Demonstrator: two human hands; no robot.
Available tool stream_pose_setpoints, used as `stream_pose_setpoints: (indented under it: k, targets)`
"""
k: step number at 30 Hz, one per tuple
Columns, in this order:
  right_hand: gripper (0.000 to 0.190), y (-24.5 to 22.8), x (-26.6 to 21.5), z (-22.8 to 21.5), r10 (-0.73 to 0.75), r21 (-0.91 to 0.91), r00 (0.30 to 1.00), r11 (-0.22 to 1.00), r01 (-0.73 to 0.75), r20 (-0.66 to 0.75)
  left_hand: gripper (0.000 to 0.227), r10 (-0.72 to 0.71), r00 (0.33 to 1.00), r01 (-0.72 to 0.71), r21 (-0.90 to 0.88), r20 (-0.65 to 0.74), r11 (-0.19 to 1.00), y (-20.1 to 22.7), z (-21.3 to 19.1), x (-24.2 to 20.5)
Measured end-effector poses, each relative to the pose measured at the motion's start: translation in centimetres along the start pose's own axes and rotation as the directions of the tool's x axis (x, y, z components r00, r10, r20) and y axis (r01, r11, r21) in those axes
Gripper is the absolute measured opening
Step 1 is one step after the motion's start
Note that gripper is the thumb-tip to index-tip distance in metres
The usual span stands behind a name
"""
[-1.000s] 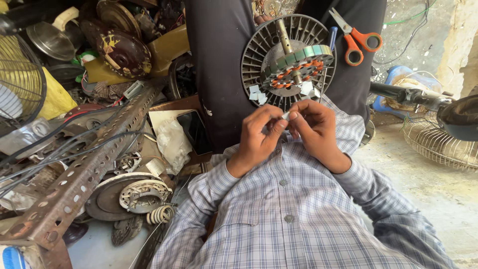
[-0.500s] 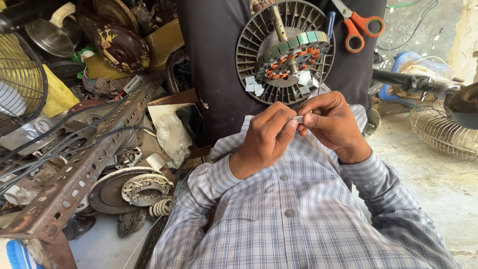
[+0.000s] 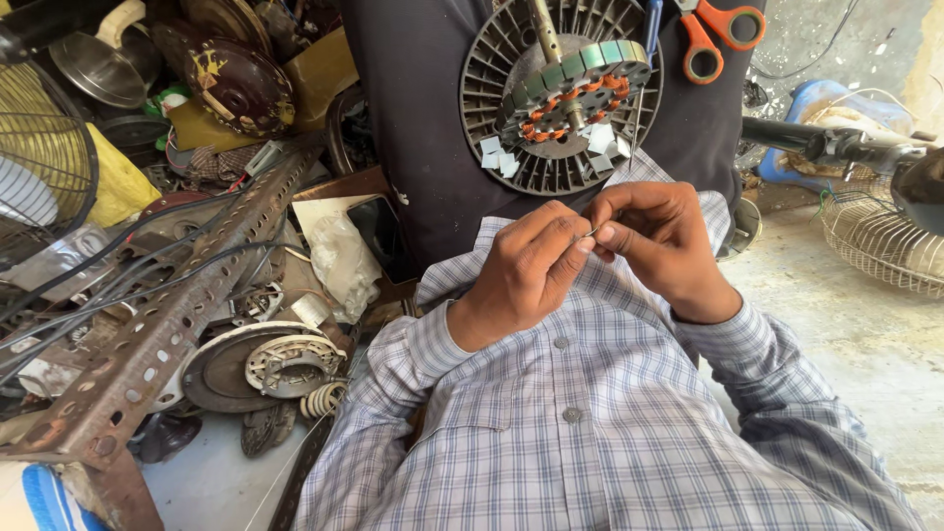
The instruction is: The person sits on the floor and works on a motor rotor resting on their lap. They repeatedly pick up small white insulating paper pieces and place them into the slots of the rotor's copper windings.
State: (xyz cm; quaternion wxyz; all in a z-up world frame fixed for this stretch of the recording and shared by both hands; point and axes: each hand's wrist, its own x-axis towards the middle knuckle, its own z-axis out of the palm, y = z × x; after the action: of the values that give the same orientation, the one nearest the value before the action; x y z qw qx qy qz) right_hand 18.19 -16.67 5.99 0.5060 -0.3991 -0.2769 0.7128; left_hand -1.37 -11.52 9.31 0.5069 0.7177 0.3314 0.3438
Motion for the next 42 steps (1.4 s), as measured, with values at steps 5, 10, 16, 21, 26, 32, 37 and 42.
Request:
stream_pose_setpoints:
  k: [5, 10, 16, 21, 26, 32, 37, 42]
  targets:
    - [0.013, 0.1, 0.7, 0.4, -0.07, -0.121, 0.995, 0.991, 0.062, -0.064, 0.016, -0.094, 0.993, 0.083, -0.151, -0.066, 0.985, -0.5, 0.1, 0.5]
    - [0.012, -0.1, 1.2, 1.6, -0.216, -0.248, 0.976, 0.947, 0.205, -0.015, 0.022, -0.059, 0.991, 0.034, -0.202, -0.119, 0.979, -1.0, 0.1, 0.3]
    - [0.013, -2.1, 0.3, 2.6, -0.285, -0.601, 0.956, 0.754, 0.265, 0.063, 0.024, -0.062, 0.996, 0.055, -0.111, -0.058, 0.992, -1.9, -1.0, -0.5]
    - [0.013, -3.5, 0.6, 2.7, -0.31, -0.713, 0.947, 0.645, 0.276, 0.086, 0.02, -0.082, 0.997, 0.082, -0.163, 0.006, 0.983, -1.7, -1.2, -0.2]
    - [0.011, -2.1, 0.7, 1.7, -0.251, -0.478, 0.968, 0.848, 0.23, 0.02, 0.011, -0.181, 0.977, 0.161, -0.165, -0.114, 0.973, -1.1, 0.3, -0.3]
    - [0.013, 1.1, 1.0, 0.5, -0.139, -0.04, 0.987, 0.99, 0.136, -0.083, 0.013, -0.203, 0.943, 0.138, -0.244, -0.264, 0.96, -0.8, 2.2, -0.5]
    - [0.014, 2.1, 1.2, 0.1, -0.207, 0.04, 0.975, 0.977, 0.21, -0.078, 0.01, -0.111, 0.932, 0.069, -0.134, -0.344, 0.989, -1.1, 2.7, -0.7]
    - [0.016, 2.4, 0.6, 0.6, -0.271, -0.076, 0.958, 0.962, 0.264, -0.099, 0.01, -0.153, 0.947, 0.095, -0.209, -0.282, 0.973, -1.2, 2.6, -1.2]
